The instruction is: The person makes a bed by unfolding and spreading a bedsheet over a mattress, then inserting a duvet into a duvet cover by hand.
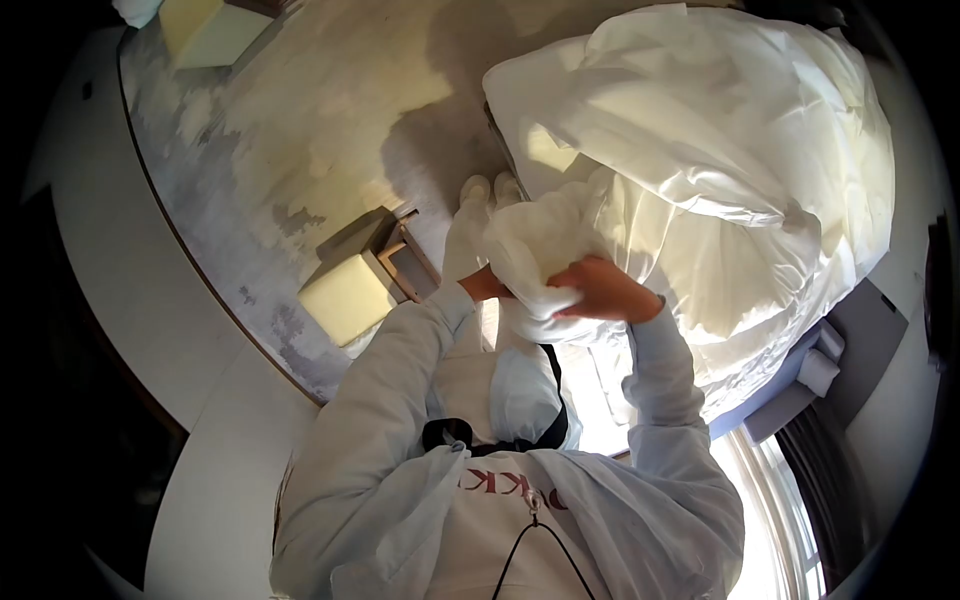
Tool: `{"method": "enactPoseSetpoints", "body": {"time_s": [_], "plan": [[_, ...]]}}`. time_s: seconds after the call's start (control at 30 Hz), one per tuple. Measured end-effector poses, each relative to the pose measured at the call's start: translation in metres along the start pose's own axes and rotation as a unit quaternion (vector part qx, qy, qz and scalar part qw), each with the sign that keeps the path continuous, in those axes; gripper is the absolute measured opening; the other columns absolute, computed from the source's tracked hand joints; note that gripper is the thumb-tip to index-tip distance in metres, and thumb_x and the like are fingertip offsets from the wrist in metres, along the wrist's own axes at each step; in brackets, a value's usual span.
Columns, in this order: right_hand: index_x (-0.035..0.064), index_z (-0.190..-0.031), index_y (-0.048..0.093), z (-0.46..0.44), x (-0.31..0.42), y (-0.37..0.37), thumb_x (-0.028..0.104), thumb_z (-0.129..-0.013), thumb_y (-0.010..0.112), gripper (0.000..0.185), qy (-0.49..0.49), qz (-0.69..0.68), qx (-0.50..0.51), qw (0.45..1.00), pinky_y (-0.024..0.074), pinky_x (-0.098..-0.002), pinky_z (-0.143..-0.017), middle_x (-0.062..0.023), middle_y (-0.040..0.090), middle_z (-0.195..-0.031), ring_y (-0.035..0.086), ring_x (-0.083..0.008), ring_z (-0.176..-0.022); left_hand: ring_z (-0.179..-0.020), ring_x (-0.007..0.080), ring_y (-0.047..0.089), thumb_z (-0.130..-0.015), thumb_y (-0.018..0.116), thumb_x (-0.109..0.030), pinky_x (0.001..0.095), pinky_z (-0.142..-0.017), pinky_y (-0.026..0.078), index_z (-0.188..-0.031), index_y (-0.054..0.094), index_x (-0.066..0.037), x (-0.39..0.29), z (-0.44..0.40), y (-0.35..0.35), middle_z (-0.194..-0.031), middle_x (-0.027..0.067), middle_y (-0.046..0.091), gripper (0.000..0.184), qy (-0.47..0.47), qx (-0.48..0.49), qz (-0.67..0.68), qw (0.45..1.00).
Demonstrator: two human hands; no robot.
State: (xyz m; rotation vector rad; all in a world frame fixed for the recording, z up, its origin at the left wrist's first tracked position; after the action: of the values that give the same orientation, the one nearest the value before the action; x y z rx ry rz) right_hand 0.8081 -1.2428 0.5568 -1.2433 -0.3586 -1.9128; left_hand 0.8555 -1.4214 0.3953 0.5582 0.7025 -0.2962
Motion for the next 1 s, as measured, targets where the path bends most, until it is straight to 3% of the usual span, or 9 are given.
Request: {"method": "enactPoseSetpoints", "body": {"time_s": [0.2, 0.27, 0.37, 0.53, 0.7, 0.73, 0.8, 0.9, 1.0], "plan": [[0.0079, -0.104, 0.056, 0.011, -0.008, 0.015, 0.022, -0.059, 0.071, 0.050, 0.027, -0.012, 0.036, 0.999, 0.0337, -0.0380, -0.088, -0.0127, 0.057, -0.102, 0.047, -0.0285, -0.105, -0.104, 0.0212, 0.047, -0.071, 0.069, -0.022, 0.0344, -0.087, 0.040, -0.129, 0.027, -0.011, -0.078, 0.026, 0.050, -0.113, 0.0073, 0.048, 0.073, 0.018, 0.143, 0.077, 0.987], [0.0100, -0.124, 0.038, 0.023, 0.018, -0.025, 0.028, -0.062, 0.069, 0.071, 0.025, -0.001, -0.201, 0.979, 0.0261, -0.0376, -0.099, -0.0156, 0.040, -0.124, 0.031, -0.0309, -0.121, -0.105, 0.0209, 0.047, -0.071, 0.069, -0.021, 0.0341, -0.087, 0.040, -0.129, 0.028, -0.010, -0.090, 0.033, 0.073, -0.115, 0.0074, 0.047, 0.071, 0.025, 0.206, 0.092, 0.974], [0.0150, -0.134, 0.017, 0.021, 0.050, -0.021, 0.028, -0.065, 0.065, 0.085, -0.016, 0.223, -0.085, 0.971, 0.0228, -0.0386, -0.102, -0.0163, 0.020, -0.136, 0.014, -0.0351, -0.128, -0.106, 0.0204, 0.046, -0.072, 0.068, -0.020, 0.0337, -0.088, 0.040, -0.129, 0.029, -0.010, -0.100, 0.040, 0.111, -0.117, 0.0076, 0.046, 0.069, 0.024, 0.299, 0.106, 0.948], [0.0055, -0.094, 0.056, 0.046, 0.046, -0.024, 0.031, -0.060, 0.065, 0.043, -0.107, 0.130, -0.063, 0.984, 0.0352, -0.0401, -0.093, -0.0081, 0.060, -0.089, 0.056, -0.0279, -0.089, -0.109, 0.0197, 0.045, -0.073, 0.067, -0.018, 0.0331, -0.089, 0.039, -0.128, 0.031, -0.010, -0.094, 0.046, 0.146, -0.122, 0.0079, 0.044, 0.066, 0.003, 0.389, 0.128, 0.912], [0.0011, -0.074, 0.055, 0.114, 0.043, -0.068, 0.012, -0.045, 0.070, 0.034, -0.010, 0.062, -0.095, 0.994, 0.0428, -0.0381, -0.074, -0.0118, 0.058, -0.075, 0.056, -0.0305, -0.074, -0.106, 0.0182, 0.047, -0.075, 0.064, -0.016, 0.0302, -0.084, 0.042, -0.129, 0.028, -0.010, 0.015, -0.015, 0.117, -0.122, 0.0074, 0.042, 0.066, -0.304, 0.255, 0.330, 0.856], [0.0008, -0.074, 0.055, 0.121, 0.050, -0.074, 0.009, -0.046, 0.069, 0.033, -0.006, 0.045, -0.132, 0.990, 0.0429, -0.0374, -0.071, -0.0120, 0.057, -0.072, 0.055, -0.0310, -0.070, -0.107, 0.0197, 0.046, -0.075, 0.062, -0.018, 0.0289, -0.081, 0.043, -0.127, 0.028, -0.005, 0.030, -0.022, 0.093, -0.124, 0.0093, 0.039, 0.064, -0.216, 0.215, 0.110, 0.946], [0.0004, -0.082, 0.059, 0.133, 0.049, -0.074, 0.013, -0.049, 0.072, 0.038, 0.040, 0.031, -0.138, 0.989, 0.0411, -0.0361, -0.077, -0.0121, 0.060, -0.077, 0.058, -0.0304, -0.075, -0.107, 0.0303, 0.044, -0.069, 0.067, -0.036, 0.0356, -0.089, 0.038, -0.131, 0.020, -0.003, 0.066, -0.033, 0.051, -0.129, 0.0144, 0.031, 0.084, -0.063, 0.057, -0.338, 0.937], [0.0014, -0.076, 0.058, 0.120, 0.058, -0.073, 0.006, -0.047, 0.069, 0.031, 0.013, 0.016, -0.134, 0.991, 0.0424, -0.0349, -0.071, -0.0110, 0.057, -0.069, 0.055, -0.0302, -0.067, -0.114, 0.0316, 0.039, -0.054, 0.073, -0.054, 0.0381, -0.095, 0.033, -0.130, 0.024, -0.007, 0.095, -0.021, 0.019, -0.123, 0.0214, 0.038, 0.102, -0.210, 0.023, -0.305, 0.929], [0.0030, -0.073, 0.057, 0.119, 0.057, -0.069, 0.005, -0.046, 0.069, 0.029, 0.020, -0.002, -0.132, 0.991, 0.0423, -0.0347, -0.071, -0.0098, 0.056, -0.067, 0.054, -0.0295, -0.066, -0.118, 0.0294, 0.035, -0.055, 0.063, -0.068, 0.0445, -0.096, 0.029, -0.131, 0.023, -0.006, 0.125, 0.003, 0.041, -0.127, 0.0221, 0.034, 0.106, -0.319, 0.211, -0.046, 0.923]]}}
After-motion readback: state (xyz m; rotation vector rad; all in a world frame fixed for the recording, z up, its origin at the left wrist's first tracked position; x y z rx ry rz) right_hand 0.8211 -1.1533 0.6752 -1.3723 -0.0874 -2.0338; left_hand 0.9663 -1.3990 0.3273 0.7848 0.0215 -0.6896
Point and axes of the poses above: each hand's wrist, its own z-axis away from the middle knuckle, its own y-axis out of the palm, x = y × z, the point moved 6 cm from there along -z, towards the middle knuckle
